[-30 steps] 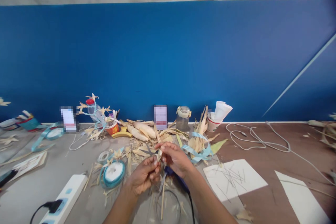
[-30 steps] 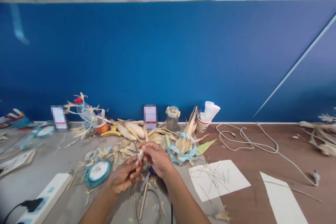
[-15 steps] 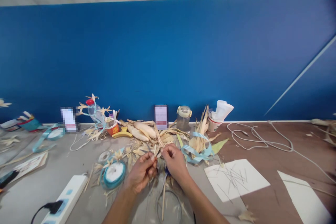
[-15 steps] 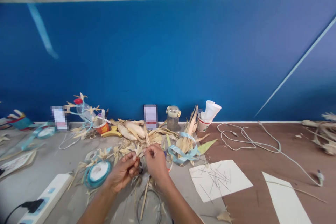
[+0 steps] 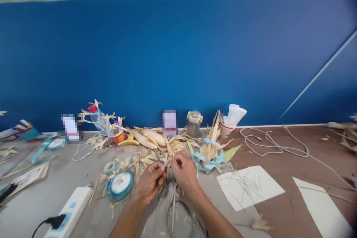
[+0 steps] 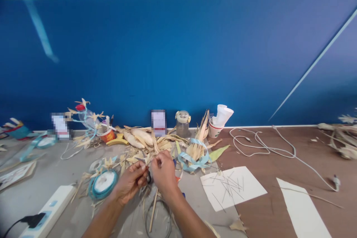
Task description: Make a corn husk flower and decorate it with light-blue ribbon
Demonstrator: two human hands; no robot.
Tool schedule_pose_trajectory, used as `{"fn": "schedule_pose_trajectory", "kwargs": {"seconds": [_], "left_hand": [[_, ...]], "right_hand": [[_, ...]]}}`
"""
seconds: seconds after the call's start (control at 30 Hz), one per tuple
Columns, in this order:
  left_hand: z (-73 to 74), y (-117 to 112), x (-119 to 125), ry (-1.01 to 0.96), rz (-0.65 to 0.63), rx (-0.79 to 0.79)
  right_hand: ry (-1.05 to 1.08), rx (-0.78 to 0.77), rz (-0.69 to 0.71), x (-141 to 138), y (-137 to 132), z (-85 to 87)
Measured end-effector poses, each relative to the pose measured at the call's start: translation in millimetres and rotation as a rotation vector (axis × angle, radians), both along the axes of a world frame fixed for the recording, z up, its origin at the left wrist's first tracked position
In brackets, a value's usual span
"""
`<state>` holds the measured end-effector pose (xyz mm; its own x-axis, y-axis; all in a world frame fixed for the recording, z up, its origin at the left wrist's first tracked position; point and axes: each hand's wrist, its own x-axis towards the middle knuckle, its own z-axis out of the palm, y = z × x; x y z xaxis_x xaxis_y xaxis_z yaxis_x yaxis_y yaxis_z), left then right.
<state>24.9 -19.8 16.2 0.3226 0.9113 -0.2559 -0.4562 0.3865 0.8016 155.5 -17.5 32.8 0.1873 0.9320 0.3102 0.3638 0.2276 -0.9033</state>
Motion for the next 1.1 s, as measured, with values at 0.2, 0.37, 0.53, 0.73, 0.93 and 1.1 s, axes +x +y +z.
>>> {"fn": "schedule_pose_trajectory", "kwargs": {"seconds": [0.2, 0.37, 0.53, 0.73, 0.93, 1.1], "left_hand": [[0.9, -0.6, 0.2, 0.019, 0.008, 0.018], [1.4, -0.6, -0.1, 0.006, 0.003, 0.003], [1.0, 0.9, -1.8, -0.006, -0.013, -0.024], [1.0, 2.0, -3.3, -0.055, -0.035, -0.067], [-2.0, 2.4, -6.6, -0.103, -0.066, -0.116], [-0.4, 2.3, -7.3, -0.105, -0.085, -0.127]], "right_hand": [[0.096, -0.029, 0.024, -2.4, -0.2, 0.0], [0.170, -0.012, 0.056, -3.0, -1.5, 1.3], [0.196, -0.018, 0.084, -3.5, -3.0, 2.8], [0.195, -0.014, 0.097, -3.6, -3.9, 1.0], [0.195, -0.010, 0.104, -3.1, -4.5, 0.4], [0.200, -0.016, 0.109, -3.7, -5.8, 2.5]]}}
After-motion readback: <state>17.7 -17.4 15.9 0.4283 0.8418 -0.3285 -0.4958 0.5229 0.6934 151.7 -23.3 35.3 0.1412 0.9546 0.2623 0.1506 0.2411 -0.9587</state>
